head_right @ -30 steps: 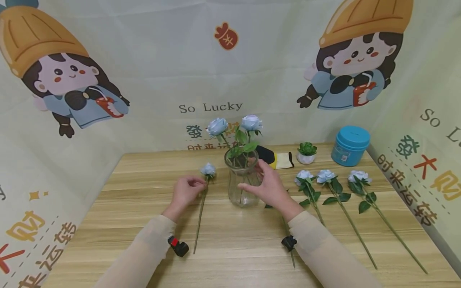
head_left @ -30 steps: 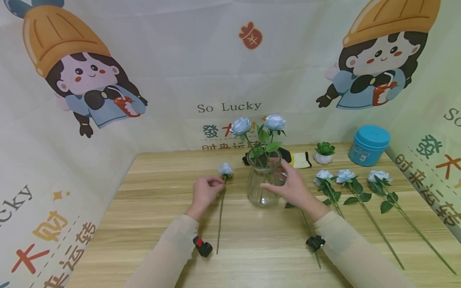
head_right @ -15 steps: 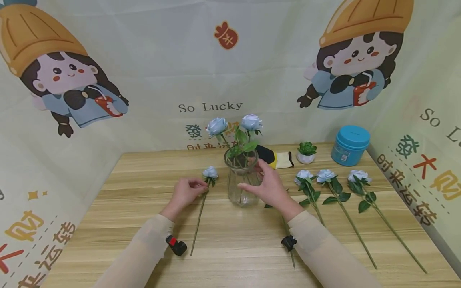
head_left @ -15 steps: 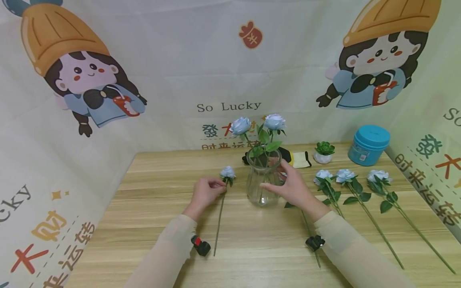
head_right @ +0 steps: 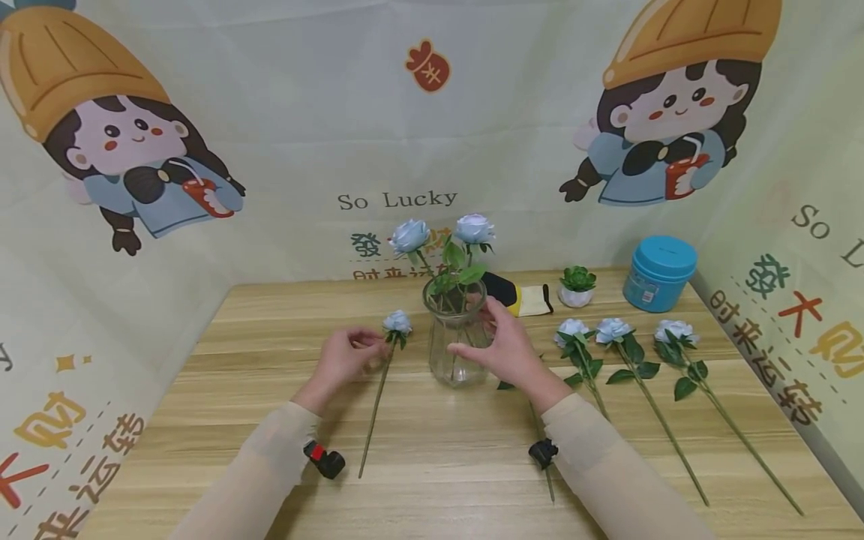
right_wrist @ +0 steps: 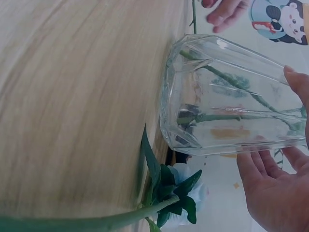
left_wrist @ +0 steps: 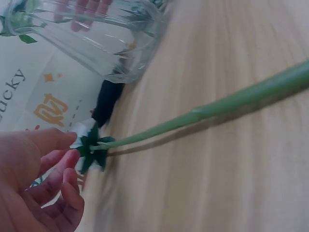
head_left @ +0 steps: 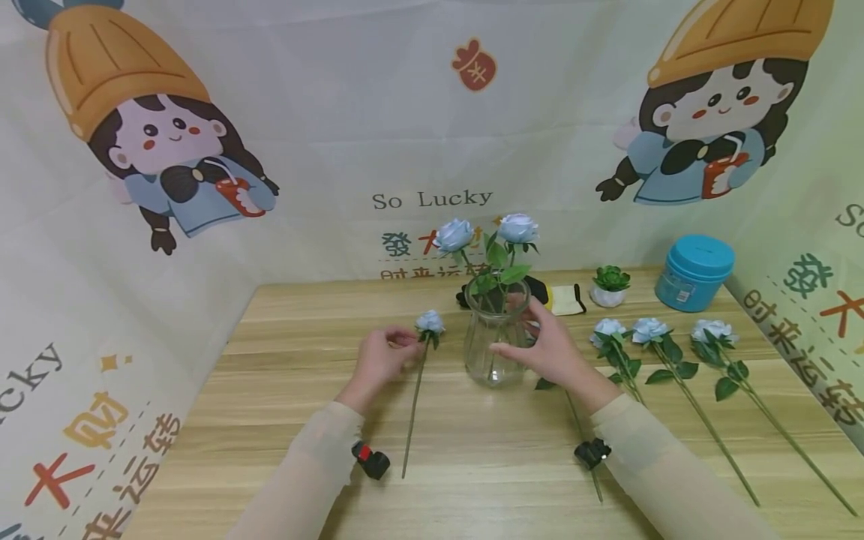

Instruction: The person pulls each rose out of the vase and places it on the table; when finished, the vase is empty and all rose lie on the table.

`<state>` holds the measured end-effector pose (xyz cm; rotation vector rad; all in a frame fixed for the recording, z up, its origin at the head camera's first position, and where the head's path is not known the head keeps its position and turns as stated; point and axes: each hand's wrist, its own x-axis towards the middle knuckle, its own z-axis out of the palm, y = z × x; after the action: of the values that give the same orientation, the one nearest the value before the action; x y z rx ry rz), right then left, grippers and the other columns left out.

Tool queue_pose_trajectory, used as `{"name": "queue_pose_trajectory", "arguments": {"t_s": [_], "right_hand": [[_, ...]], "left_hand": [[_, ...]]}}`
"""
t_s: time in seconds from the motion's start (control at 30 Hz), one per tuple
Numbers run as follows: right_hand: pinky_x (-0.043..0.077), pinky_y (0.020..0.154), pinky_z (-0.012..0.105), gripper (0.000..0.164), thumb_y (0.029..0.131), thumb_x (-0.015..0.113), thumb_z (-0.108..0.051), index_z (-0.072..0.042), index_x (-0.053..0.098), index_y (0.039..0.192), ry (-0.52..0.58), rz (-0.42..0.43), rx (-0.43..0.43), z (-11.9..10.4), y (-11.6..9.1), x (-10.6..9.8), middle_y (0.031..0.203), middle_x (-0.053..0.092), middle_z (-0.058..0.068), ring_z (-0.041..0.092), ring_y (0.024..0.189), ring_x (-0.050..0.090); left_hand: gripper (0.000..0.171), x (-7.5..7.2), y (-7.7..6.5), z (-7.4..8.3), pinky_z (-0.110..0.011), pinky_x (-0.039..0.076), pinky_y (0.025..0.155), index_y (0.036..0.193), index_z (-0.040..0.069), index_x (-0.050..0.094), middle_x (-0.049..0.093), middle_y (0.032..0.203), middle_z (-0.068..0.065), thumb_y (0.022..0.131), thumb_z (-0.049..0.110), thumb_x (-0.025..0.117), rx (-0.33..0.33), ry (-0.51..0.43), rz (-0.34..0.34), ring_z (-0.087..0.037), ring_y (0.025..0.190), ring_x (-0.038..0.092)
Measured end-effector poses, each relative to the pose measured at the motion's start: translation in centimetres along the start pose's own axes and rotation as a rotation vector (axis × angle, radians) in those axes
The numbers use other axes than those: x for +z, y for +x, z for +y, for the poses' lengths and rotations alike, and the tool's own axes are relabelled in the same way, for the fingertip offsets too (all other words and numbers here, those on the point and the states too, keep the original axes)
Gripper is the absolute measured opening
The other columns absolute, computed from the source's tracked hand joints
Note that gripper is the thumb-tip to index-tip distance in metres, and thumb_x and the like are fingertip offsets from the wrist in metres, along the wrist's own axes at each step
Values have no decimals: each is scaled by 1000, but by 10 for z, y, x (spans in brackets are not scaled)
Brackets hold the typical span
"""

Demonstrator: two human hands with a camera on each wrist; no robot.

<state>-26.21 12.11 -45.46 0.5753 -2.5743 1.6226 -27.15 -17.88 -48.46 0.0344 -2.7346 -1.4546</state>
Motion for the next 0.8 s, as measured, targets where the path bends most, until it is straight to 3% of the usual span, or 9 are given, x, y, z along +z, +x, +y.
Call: {"name": "queue_pose_trajectory", "arguments": {"t_s": [0.1,0.3,0.4,0.57,0.8], "right_hand": [[46,118,52,76,83,89,-23,-6,49,145,-10,-7,5,-1,0,-1,133,58,15,34,126,58],[49,116,53,75,82,89,-23,-5,51,144,-49,-5,-1,0,1,-3,130,58,14,33,121,59],[50,115,52,76,82,90,-24,-7,51,145,-56,-6,-1,0,2,-5,131,59,13,33,119,60],[51,114,52,76,82,90,-25,-9,51,145,-61,-5,11,1,2,-6,134,60,14,33,121,60],[52,113,51,74,82,89,-27,-11,51,144,-60,-28,4,2,3,-4,131,62,14,32,121,61]], "left_hand": [[20,-5,2,7,-24,58,71,108,5,77,75,100,-10,91,15,78,34,-43,11,-17,86,69],[29,-12,1,34,-30,61,75,120,9,74,75,110,-8,94,22,76,70,-298,-55,-12,90,67],[32,-12,0,52,-32,61,80,122,10,73,75,111,-5,95,27,76,96,-374,-86,-11,93,67],[33,-6,2,80,-33,61,81,121,10,74,75,111,-3,95,30,77,170,-416,-92,-12,96,67],[24,5,10,103,-20,55,71,116,13,76,76,116,-3,95,25,77,249,-420,-2,-12,95,64]]}}
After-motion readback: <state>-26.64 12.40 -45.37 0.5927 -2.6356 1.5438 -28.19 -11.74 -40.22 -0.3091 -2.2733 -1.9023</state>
